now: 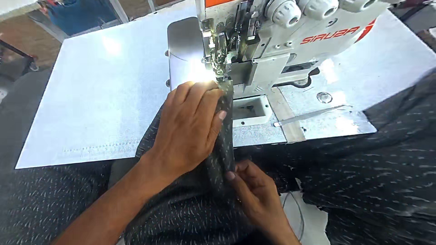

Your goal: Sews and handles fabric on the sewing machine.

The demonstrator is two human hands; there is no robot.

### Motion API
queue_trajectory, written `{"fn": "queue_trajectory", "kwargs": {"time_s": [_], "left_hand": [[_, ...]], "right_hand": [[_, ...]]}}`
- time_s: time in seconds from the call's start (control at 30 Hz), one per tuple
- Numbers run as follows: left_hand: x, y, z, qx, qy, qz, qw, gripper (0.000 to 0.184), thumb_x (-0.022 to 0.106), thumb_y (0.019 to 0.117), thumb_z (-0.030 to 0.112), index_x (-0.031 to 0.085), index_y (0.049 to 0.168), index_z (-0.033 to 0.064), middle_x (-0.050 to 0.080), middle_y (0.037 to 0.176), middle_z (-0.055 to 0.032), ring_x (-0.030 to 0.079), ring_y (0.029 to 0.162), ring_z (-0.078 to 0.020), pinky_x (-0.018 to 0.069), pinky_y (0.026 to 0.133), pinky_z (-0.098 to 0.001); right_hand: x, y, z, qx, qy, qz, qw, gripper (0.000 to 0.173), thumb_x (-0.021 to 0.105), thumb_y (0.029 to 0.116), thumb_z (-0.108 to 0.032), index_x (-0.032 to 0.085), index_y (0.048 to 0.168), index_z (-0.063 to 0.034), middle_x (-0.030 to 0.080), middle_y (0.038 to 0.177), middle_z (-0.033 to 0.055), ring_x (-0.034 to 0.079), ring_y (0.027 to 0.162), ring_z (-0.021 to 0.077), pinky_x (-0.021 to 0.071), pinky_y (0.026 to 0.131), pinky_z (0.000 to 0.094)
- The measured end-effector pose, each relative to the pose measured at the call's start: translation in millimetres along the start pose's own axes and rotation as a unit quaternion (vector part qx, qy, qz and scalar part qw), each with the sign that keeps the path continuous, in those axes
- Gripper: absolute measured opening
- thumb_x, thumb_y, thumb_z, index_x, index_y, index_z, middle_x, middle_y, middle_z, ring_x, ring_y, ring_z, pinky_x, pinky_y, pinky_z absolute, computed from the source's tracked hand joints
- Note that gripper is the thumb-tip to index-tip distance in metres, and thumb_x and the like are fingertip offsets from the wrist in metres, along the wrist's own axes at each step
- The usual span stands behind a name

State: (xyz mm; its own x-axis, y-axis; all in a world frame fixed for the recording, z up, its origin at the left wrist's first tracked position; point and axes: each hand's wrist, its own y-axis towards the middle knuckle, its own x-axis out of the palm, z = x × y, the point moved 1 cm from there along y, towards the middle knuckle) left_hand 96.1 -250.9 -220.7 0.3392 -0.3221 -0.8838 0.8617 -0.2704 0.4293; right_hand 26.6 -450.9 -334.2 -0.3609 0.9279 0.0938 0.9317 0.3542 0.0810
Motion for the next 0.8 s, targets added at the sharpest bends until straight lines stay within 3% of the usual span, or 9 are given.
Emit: {"fn": "queue_trajectory", "kwargs": {"time_s": [0.47, 0.57, 0.67, 0.8], "left_hand": [[-2.7, 7.4, -3.0, -0.026, 0.012, -0.034, 0.999, 0.049, 0.038, 0.1044, 0.035, 0.061, 0.138, 0.0074, 0.055, 0.149, -0.0085, 0.05, 0.134, -0.0271, 0.0422, 0.106, -0.0445], [-0.4, 11.1, -14.8, -0.026, -0.032, -0.024, 0.999, 0.047, 0.038, 0.1045, 0.029, 0.058, 0.137, 0.0025, 0.054, 0.151, -0.0116, 0.046, 0.143, -0.0254, 0.037, 0.117, -0.0433], [0.9, 25.4, -32.6, -0.03, -0.048, -0.03, 0.998, 0.046, 0.035, 0.1035, 0.025, 0.057, 0.137, 0.0021, 0.052, 0.152, -0.0132, 0.045, 0.144, -0.0236, 0.0343, 0.119, -0.0406], [4.0, 50.9, -62.9, -0.036, -0.027, -0.058, 0.997, 0.052, 0.032, 0.1041, 0.03, 0.054, 0.143, 0.0032, 0.05, 0.154, -0.0129, 0.043, 0.146, -0.0229, 0.0314, 0.122, -0.04]], "right_hand": [[-6.7, 9.2, -13.7, -0.003, 0.018, -0.006, 1.0, 0.013, 0.055, 0.1056, -0.018, 0.062, 0.101, -0.0093, 0.063, 0.072, -0.0048, 0.058, 0.06, 0.0001, 0.048, 0.052, 0.0158], [-6.9, 23.1, -19.2, -0.006, -0.002, 0.008, 1.0, 0.014, 0.056, 0.1041, -0.021, 0.064, 0.097, -0.0117, 0.061, 0.067, -0.0052, 0.057, 0.056, 0.001, 0.0467, 0.049, 0.0161], [-7.2, 42.8, -30.1, -0.016, -0.028, 0.021, 0.999, 0.012, 0.056, 0.1025, -0.021, 0.066, 0.098, -0.0146, 0.058, 0.064, -0.005, 0.053, 0.052, 0.0033, 0.0434, 0.046, 0.0171], [-2.3, 71.7, -42.8, -0.032, -0.053, 0.038, 0.997, 0.01, 0.057, 0.1006, -0.017, 0.066, 0.1, -0.0147, 0.059, 0.063, -0.0047, 0.051, 0.048, 0.0045, 0.0411, 0.04, 0.018]]}}
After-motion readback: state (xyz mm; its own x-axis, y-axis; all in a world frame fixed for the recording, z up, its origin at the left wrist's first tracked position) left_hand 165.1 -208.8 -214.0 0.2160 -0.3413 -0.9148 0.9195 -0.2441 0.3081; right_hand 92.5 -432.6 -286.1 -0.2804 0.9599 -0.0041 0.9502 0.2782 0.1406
